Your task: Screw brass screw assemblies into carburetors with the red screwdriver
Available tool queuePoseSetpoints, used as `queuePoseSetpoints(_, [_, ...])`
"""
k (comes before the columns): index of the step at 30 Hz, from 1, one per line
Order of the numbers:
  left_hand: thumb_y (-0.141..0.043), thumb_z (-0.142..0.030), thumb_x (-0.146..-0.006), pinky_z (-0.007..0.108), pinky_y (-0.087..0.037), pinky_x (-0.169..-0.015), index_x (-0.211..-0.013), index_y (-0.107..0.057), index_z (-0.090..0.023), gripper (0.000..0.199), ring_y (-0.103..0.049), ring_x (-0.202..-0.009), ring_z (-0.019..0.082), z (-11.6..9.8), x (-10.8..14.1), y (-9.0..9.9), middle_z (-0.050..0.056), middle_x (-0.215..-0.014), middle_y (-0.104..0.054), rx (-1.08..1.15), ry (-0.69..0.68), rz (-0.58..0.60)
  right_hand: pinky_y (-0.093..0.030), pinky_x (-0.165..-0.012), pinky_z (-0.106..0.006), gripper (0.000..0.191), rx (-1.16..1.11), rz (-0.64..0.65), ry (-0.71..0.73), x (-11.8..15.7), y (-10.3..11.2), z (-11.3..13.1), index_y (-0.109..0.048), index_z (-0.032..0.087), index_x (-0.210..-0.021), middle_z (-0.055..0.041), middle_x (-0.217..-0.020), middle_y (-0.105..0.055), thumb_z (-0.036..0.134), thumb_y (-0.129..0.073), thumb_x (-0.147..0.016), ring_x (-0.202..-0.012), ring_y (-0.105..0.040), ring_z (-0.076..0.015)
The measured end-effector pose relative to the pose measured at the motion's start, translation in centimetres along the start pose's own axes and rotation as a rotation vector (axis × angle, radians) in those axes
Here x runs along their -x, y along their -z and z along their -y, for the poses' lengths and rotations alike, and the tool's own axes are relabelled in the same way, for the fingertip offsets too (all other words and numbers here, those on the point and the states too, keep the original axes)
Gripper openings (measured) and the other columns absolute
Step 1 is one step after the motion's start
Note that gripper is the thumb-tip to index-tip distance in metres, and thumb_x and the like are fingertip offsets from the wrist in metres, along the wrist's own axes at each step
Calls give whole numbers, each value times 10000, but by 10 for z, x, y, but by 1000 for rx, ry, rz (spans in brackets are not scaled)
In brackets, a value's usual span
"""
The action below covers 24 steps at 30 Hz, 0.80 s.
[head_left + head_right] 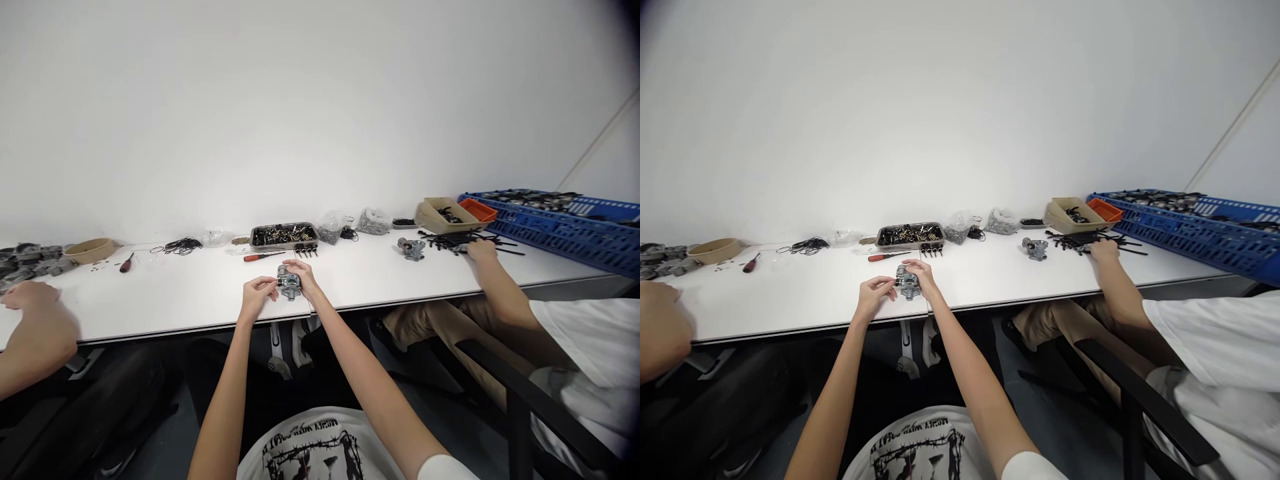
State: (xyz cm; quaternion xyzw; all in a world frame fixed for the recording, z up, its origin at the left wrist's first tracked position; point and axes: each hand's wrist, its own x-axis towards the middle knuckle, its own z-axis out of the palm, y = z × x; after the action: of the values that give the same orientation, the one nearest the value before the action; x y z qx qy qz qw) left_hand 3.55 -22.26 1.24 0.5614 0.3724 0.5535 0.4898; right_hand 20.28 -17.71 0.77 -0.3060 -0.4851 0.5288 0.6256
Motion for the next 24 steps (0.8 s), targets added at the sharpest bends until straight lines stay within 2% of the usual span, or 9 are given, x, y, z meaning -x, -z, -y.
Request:
queuePoseSetpoints(5, [-786, -363, -662, 279, -507, -722, -845, -681, -95, 342, -629, -625, 139, 2, -2, 1, 59, -653, -668, 17, -25, -31, -463, -653, -266, 303, -30, 10, -13, 2, -1, 3, -710, 161, -906, -40, -797, -689, 286, -702, -631, -714, -619, -164])
queuePoseSetpoints(9, [-793, -358, -650, 284, -504, -722, -882, -663, -111, 362, -630, -634, 138, 2, -2, 0, 41, -693, -664, 46, -44, -31, -459, -648, -263, 314, -50, 13, -11, 3, -1, 5, -706, 160, -914, -41, -796, -692, 270, -704, -620, -722, -625, -171])
queuePoseSetpoints(24, [-784, -387, -677, 280, -491, -702, -819, -681, -93, 341, -611, -606, 134, 2, -1, 0, 54, -672, -658, 29, -34, -45, -481, -678, -267, 298, -50, 23, -5, 0, 3, 0, -718, 156, -908, -54, -856, -704, 265, -721, -631, -764, -639, -176])
